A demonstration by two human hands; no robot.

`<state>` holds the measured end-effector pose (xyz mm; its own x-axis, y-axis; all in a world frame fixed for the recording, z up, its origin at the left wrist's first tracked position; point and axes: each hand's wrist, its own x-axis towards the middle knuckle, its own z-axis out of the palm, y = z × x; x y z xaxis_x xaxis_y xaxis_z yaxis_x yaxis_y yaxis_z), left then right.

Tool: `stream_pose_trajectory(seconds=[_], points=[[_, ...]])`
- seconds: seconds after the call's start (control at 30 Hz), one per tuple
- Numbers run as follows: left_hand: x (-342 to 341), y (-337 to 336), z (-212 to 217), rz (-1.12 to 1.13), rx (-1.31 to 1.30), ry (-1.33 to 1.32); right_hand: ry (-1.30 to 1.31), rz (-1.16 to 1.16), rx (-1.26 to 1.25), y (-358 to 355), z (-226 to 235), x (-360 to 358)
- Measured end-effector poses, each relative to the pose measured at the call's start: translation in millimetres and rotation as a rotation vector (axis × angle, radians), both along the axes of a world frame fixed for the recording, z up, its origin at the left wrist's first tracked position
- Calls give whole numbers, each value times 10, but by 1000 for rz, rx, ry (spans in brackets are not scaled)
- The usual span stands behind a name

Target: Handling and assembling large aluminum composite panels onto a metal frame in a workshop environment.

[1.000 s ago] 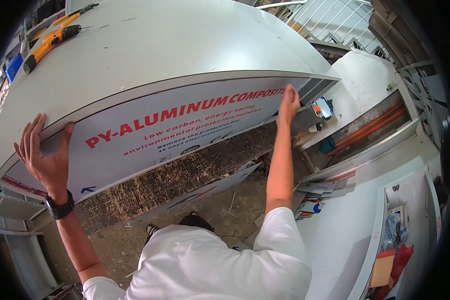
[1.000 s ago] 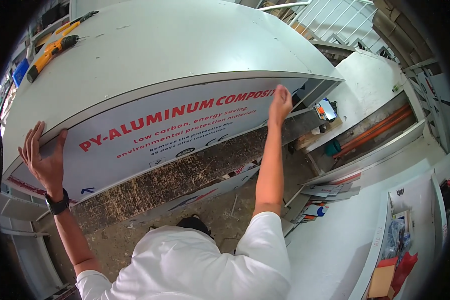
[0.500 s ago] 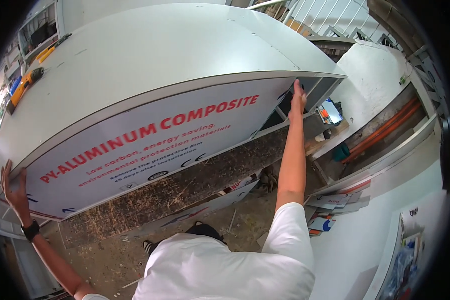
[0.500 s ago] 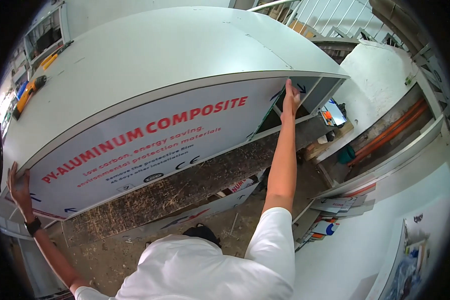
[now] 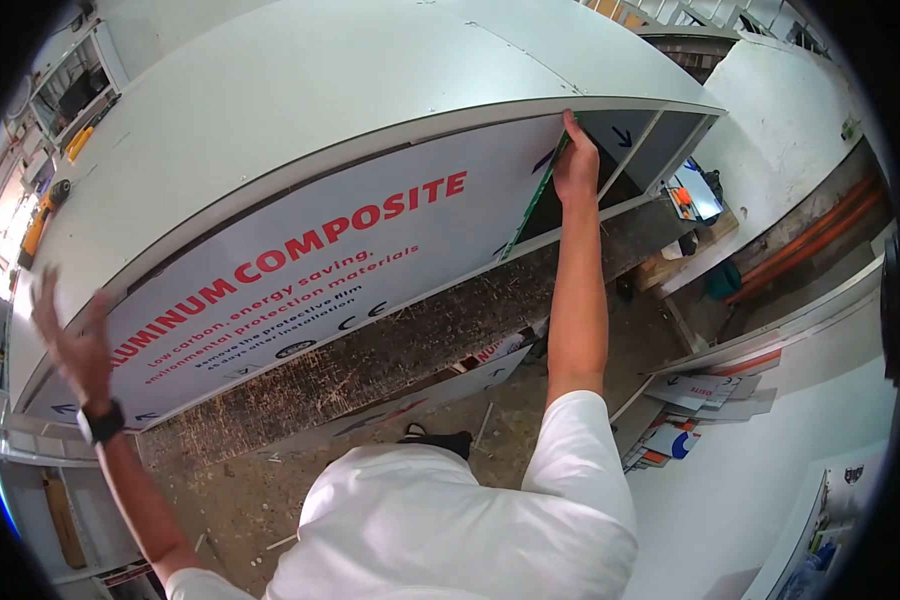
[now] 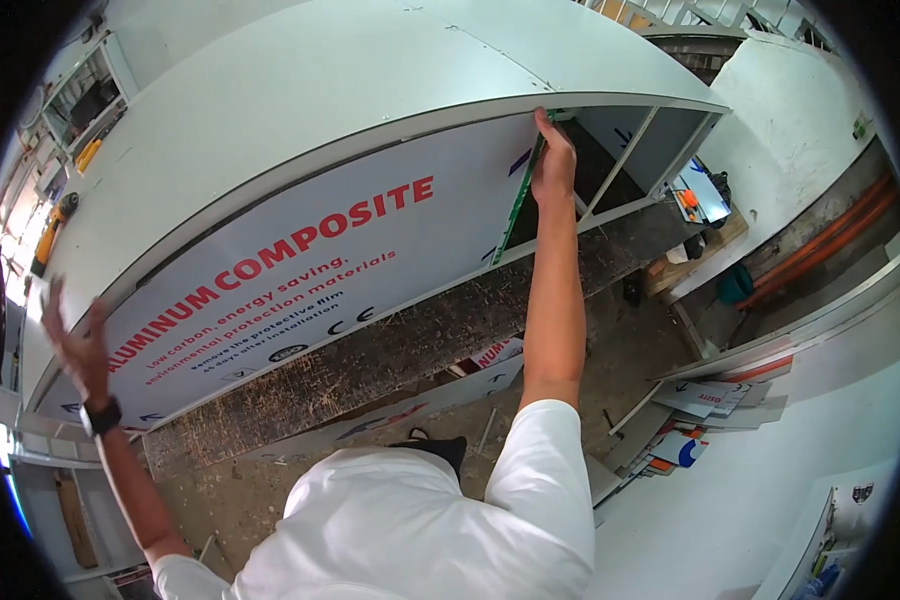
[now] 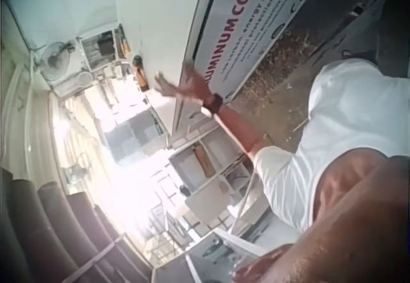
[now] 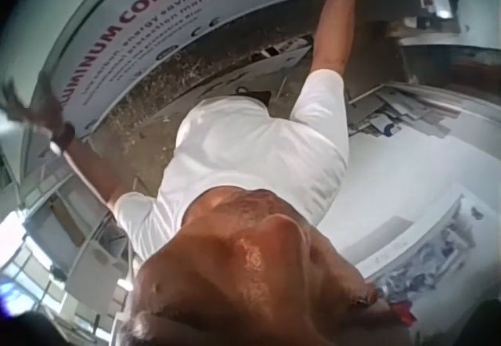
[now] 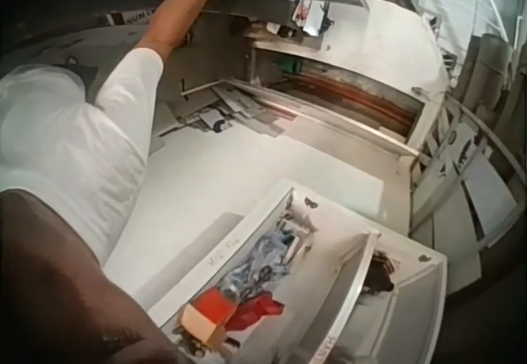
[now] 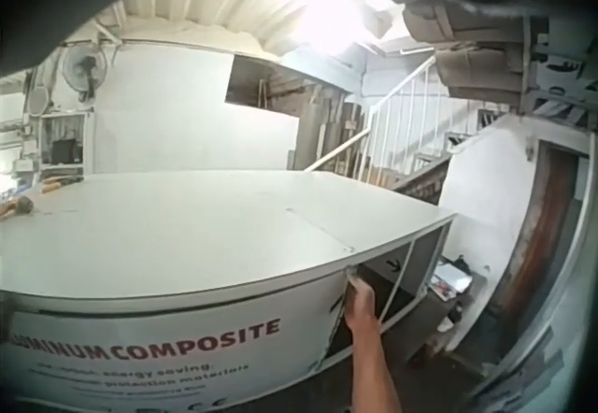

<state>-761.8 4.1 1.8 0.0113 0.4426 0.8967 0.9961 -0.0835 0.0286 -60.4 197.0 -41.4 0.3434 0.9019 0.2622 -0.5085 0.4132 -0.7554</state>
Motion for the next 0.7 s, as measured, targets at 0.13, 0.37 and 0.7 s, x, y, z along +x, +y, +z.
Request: stream_pose_trajectory(seconds=[0.13, 0.37, 0.7], points=[[642, 329, -151, 133, 104, 211, 44, -17, 10, -55, -24, -52], [559, 350, -183, 116, 125, 223, 31, -24, -10, 17, -42, -19], [544, 401, -198, 54, 106, 179, 107, 32, 44, 197, -217, 162]])
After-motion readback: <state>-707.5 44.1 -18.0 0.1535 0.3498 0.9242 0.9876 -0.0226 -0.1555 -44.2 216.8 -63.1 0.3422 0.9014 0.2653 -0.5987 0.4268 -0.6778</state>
